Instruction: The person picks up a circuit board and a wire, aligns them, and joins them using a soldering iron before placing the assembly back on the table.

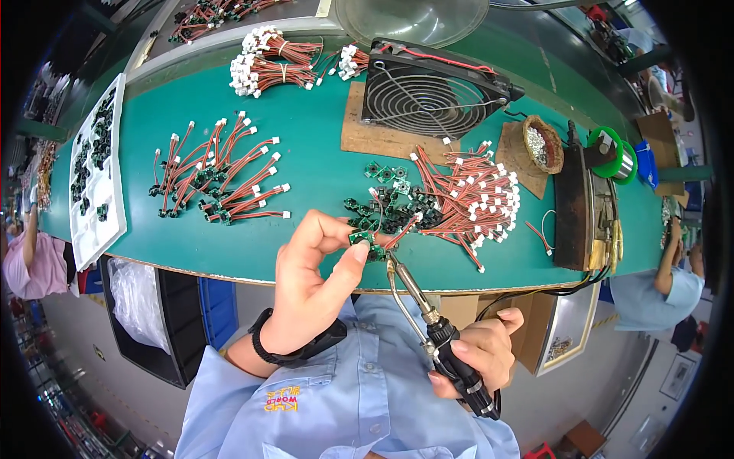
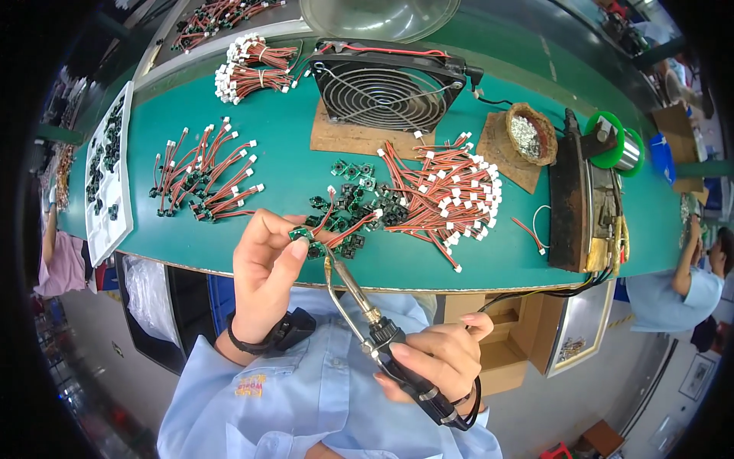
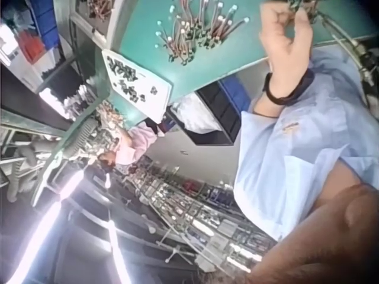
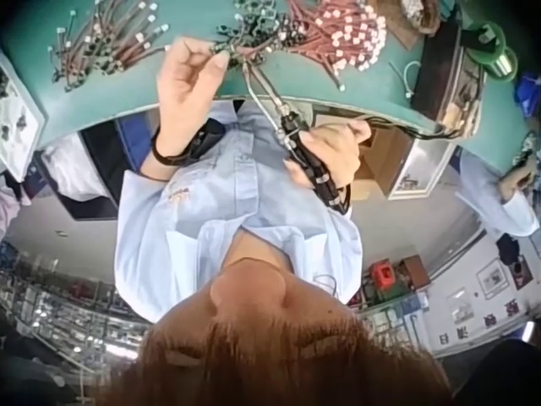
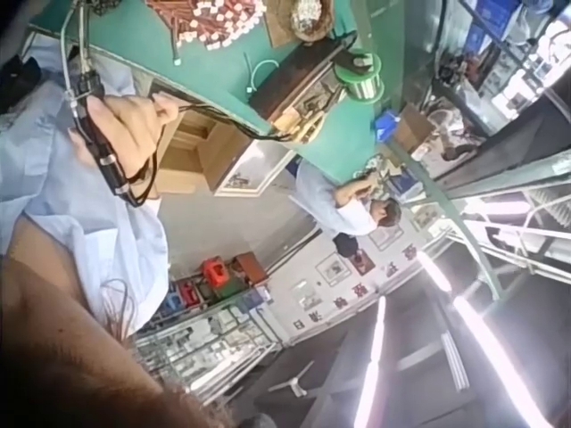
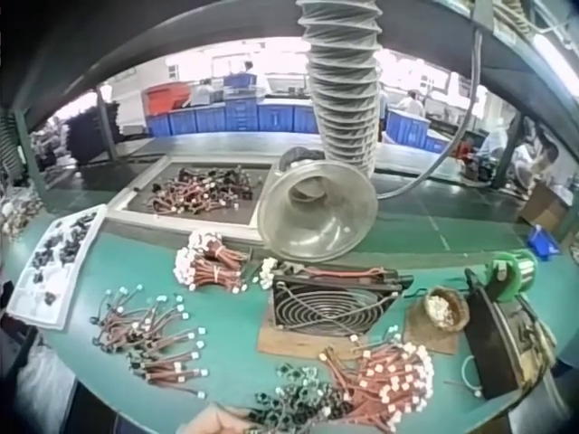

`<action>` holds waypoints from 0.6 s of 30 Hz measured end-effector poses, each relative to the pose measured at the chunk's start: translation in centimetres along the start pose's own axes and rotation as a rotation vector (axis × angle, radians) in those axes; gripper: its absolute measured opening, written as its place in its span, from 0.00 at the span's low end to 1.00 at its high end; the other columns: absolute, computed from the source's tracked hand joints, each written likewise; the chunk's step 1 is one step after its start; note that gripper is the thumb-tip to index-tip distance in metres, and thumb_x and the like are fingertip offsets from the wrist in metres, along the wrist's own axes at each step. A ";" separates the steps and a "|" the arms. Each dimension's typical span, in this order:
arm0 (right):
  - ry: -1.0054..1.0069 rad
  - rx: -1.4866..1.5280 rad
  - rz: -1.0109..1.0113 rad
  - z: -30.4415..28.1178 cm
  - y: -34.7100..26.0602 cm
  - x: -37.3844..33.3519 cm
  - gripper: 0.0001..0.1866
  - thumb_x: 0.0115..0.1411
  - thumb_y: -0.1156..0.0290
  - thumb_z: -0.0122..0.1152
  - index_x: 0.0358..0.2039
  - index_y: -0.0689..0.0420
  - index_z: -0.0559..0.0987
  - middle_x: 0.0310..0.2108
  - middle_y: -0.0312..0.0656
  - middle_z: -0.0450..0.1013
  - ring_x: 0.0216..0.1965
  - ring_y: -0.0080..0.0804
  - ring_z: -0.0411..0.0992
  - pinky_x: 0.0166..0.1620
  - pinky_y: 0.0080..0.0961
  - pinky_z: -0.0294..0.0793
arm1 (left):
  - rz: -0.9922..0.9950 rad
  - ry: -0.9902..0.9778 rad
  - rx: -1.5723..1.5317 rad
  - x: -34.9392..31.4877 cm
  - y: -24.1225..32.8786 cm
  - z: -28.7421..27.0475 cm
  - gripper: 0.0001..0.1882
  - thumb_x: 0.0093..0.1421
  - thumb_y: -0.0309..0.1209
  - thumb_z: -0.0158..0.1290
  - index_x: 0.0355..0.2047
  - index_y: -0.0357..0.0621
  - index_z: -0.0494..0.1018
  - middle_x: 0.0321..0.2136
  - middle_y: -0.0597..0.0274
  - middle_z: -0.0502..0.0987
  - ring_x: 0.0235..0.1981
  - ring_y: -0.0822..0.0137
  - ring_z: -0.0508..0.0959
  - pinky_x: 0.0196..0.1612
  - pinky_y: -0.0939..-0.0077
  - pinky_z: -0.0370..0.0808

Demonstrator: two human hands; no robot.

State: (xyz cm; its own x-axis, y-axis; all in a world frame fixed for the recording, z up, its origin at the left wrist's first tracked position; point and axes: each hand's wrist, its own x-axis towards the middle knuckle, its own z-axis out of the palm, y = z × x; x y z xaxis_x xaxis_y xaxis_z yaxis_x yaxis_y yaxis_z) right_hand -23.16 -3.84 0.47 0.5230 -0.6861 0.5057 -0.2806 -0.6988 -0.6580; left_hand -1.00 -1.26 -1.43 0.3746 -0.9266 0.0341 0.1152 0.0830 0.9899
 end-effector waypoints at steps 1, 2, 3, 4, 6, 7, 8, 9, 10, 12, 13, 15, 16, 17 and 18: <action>0.018 0.003 -0.007 0.1 0.0 0.0 0.20 0.35 0.59 0.71 0.31 0.47 0.78 0.22 0.28 0.72 0.23 0.22 0.68 0.44 0.32 0.52 | -0.005 -0.009 0.031 -0.1 -0.1 -0.1 0.05 0.58 0.21 0.47 0.31 0.37 0.61 0.31 0.55 0.78 0.30 0.80 0.71 0.33 0.83 0.68; 0.017 0.003 -0.007 0.1 0.1 0.0 0.20 0.35 0.59 0.71 0.31 0.47 0.78 0.22 0.28 0.72 0.23 0.22 0.68 0.44 0.32 0.52 | -0.006 -0.008 0.030 -0.1 0.0 -0.1 0.05 0.58 0.21 0.47 0.31 0.37 0.61 0.31 0.55 0.78 0.30 0.80 0.71 0.33 0.83 0.68; 0.015 0.011 -0.007 0.2 0.1 0.0 0.20 0.35 0.59 0.71 0.32 0.47 0.78 0.22 0.29 0.72 0.23 0.22 0.68 0.44 0.32 0.52 | -0.024 -0.026 0.025 -0.2 0.2 -0.2 0.05 0.59 0.22 0.47 0.32 0.37 0.61 0.32 0.54 0.77 0.34 0.75 0.73 0.38 0.80 0.68; 0.015 0.018 -0.008 0.3 0.2 0.0 0.20 0.35 0.59 0.71 0.32 0.47 0.78 0.22 0.29 0.72 0.23 0.23 0.68 0.44 0.32 0.53 | -0.042 -0.044 0.019 -0.2 0.4 -0.2 0.05 0.60 0.22 0.46 0.33 0.37 0.60 0.34 0.52 0.76 0.37 0.70 0.74 0.42 0.77 0.68; 0.013 0.026 -0.009 0.3 0.2 0.1 0.20 0.35 0.59 0.70 0.32 0.47 0.78 0.21 0.29 0.72 0.23 0.23 0.68 0.44 0.32 0.53 | -0.060 -0.061 0.014 -0.3 0.4 -0.1 0.05 0.60 0.23 0.45 0.35 0.37 0.60 0.36 0.50 0.76 0.41 0.65 0.76 0.47 0.74 0.67; 0.002 0.025 0.001 0.2 0.1 0.1 0.20 0.35 0.59 0.70 0.32 0.48 0.78 0.21 0.29 0.72 0.22 0.23 0.68 0.44 0.32 0.53 | -0.041 -0.024 -0.010 -0.2 0.4 0.2 0.05 0.59 0.22 0.46 0.33 0.37 0.61 0.33 0.53 0.76 0.37 0.70 0.74 0.42 0.77 0.68; -0.010 0.023 0.012 0.1 0.0 0.2 0.20 0.36 0.59 0.70 0.32 0.48 0.78 0.21 0.29 0.72 0.22 0.23 0.68 0.44 0.32 0.53 | -0.021 0.012 -0.035 -0.1 0.3 0.6 0.05 0.58 0.22 0.47 0.32 0.37 0.62 0.30 0.56 0.77 0.32 0.75 0.73 0.37 0.80 0.68; -0.021 0.021 0.022 0.1 0.0 0.2 0.20 0.36 0.59 0.70 0.32 0.48 0.78 0.21 0.29 0.72 0.22 0.23 0.68 0.43 0.31 0.53 | -0.002 0.048 -0.060 -0.1 0.3 0.7 0.05 0.58 0.21 0.49 0.30 0.36 0.62 0.27 0.59 0.77 0.28 0.80 0.71 0.31 0.84 0.68; -0.022 0.022 0.022 0.1 0.0 0.2 0.20 0.36 0.59 0.70 0.32 0.48 0.78 0.21 0.29 0.72 0.22 0.23 0.68 0.43 0.31 0.53 | -0.002 0.049 -0.060 -0.1 0.3 0.6 0.05 0.58 0.21 0.49 0.30 0.36 0.62 0.27 0.59 0.77 0.28 0.80 0.71 0.31 0.84 0.68; -0.014 0.030 0.015 0.1 0.0 0.2 0.20 0.36 0.59 0.70 0.32 0.48 0.78 0.21 0.29 0.72 0.22 0.24 0.68 0.43 0.31 0.53 | -0.006 0.033 -0.010 -0.3 0.1 0.3 0.05 0.58 0.22 0.49 0.30 0.36 0.63 0.27 0.59 0.77 0.27 0.80 0.71 0.31 0.84 0.68; -0.009 0.034 0.012 0.2 0.1 0.2 0.20 0.36 0.59 0.70 0.32 0.49 0.78 0.21 0.29 0.72 0.22 0.24 0.68 0.43 0.31 0.53 | -0.008 0.024 0.015 -0.3 0.1 0.3 0.05 0.58 0.22 0.49 0.30 0.36 0.63 0.27 0.59 0.77 0.27 0.80 0.71 0.30 0.84 0.69; -0.008 0.033 0.012 0.1 0.1 0.1 0.20 0.36 0.59 0.70 0.32 0.49 0.78 0.21 0.29 0.72 0.22 0.24 0.68 0.43 0.32 0.53 | -0.006 0.020 0.020 -0.2 0.2 0.3 0.05 0.58 0.22 0.49 0.30 0.36 0.63 0.27 0.59 0.77 0.27 0.80 0.71 0.30 0.84 0.69; -0.006 0.032 0.013 0.1 0.1 0.1 0.20 0.36 0.59 0.70 0.32 0.49 0.78 0.21 0.29 0.72 0.22 0.24 0.68 0.43 0.32 0.53 | -0.005 0.016 0.024 -0.2 0.3 0.3 0.05 0.58 0.22 0.49 0.30 0.36 0.63 0.27 0.59 0.77 0.27 0.80 0.71 0.30 0.84 0.69; -0.005 0.031 0.014 0.1 0.1 0.1 0.20 0.36 0.59 0.70 0.32 0.49 0.78 0.21 0.29 0.72 0.22 0.24 0.68 0.43 0.32 0.53 | -0.004 0.012 0.029 -0.2 0.3 0.4 0.05 0.58 0.22 0.49 0.30 0.36 0.63 0.27 0.59 0.77 0.27 0.80 0.72 0.30 0.84 0.69; -0.004 0.031 0.014 0.1 0.1 0.1 0.20 0.36 0.59 0.70 0.32 0.49 0.78 0.21 0.29 0.72 0.22 0.24 0.68 0.43 0.32 0.53 | -0.003 0.012 0.029 -0.2 0.3 0.4 0.05 0.58 0.22 0.49 0.30 0.36 0.63 0.27 0.59 0.77 0.27 0.80 0.72 0.30 0.84 0.69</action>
State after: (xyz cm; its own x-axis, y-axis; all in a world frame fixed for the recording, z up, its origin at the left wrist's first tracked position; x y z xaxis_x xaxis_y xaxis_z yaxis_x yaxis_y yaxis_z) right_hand -23.06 -3.91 0.37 0.5229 -0.6945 0.4941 -0.2625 -0.6828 -0.6819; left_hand -1.37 -1.23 -1.05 0.3856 -0.9222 0.0296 0.0897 0.0694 0.9936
